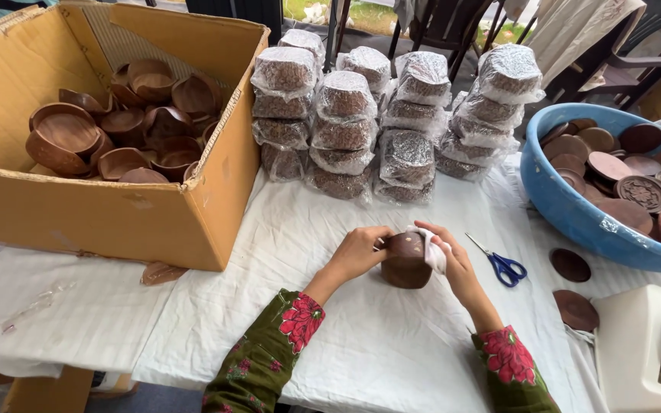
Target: The person wipes a small wooden bowl with a white cloth, then picks up several round wooden discs from a blue basin and wipes them individually. The cleaned items are placed on the table next to stacks of wrapped wooden products.
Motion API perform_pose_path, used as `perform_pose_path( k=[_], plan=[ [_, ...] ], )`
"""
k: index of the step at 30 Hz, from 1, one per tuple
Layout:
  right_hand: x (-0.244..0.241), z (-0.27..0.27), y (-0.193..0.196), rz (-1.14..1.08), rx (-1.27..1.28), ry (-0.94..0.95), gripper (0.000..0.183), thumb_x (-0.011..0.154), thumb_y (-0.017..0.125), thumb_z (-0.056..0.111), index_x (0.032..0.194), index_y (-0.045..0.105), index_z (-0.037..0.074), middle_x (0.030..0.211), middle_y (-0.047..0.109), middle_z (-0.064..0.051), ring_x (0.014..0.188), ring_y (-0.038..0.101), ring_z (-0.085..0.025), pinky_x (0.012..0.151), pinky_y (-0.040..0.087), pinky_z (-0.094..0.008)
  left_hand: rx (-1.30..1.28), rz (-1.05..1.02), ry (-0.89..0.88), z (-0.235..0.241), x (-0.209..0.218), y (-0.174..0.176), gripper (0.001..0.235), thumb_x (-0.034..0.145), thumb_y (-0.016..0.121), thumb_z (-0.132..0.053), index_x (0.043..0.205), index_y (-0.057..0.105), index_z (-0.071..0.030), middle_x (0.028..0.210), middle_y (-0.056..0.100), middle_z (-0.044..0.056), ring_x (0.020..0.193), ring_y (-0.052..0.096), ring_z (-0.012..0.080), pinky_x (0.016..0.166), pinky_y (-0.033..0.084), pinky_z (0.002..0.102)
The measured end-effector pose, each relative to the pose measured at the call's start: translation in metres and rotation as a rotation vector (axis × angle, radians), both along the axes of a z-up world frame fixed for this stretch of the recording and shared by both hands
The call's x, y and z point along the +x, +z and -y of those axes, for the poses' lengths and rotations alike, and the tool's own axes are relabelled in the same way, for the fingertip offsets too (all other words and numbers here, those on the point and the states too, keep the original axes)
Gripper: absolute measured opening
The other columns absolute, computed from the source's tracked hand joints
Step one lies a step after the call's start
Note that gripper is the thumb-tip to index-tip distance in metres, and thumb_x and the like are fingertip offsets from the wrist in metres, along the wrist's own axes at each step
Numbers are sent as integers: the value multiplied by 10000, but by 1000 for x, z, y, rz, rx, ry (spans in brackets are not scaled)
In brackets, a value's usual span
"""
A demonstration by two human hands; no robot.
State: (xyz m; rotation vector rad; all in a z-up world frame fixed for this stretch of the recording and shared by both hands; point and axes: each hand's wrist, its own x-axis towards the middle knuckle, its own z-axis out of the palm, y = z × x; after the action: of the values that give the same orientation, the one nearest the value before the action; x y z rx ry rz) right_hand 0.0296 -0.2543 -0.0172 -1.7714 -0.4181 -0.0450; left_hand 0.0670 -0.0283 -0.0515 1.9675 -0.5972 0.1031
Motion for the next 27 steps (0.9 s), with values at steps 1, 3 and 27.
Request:
perform_pose_path(
  k=[1,3,27],
  plan=[
    [2,4,-4,1,-1,-1,443,1067,432,286,1404,600,54,1342,665,-76,1211,613,-161,1026,461,-295,-1,1,-1,0,1,-3,265,824,771,-134,1078,727,-72,1028,770,115,912,772,245,799,610,352],
    [7,10,-12,-174,170,45,458,1091,375,310,1399,593,50,1277,658,-56,1159,611,-125,999,468,-270,-33,0,-6,-2,5,-9,266,825,780,-151,1073,727,-72,1011,773,99,910,776,235,799,609,353],
    [4,-8,-10,-123,166,-80,317,1017,599,202,1266,718,47,1099,735,-18,934,660,-58,805,529,-211,215,257,38,6,-4,-17,513,819,776,-139,1292,583,-87,1113,718,139,998,698,359,814,569,458]
  ],
)
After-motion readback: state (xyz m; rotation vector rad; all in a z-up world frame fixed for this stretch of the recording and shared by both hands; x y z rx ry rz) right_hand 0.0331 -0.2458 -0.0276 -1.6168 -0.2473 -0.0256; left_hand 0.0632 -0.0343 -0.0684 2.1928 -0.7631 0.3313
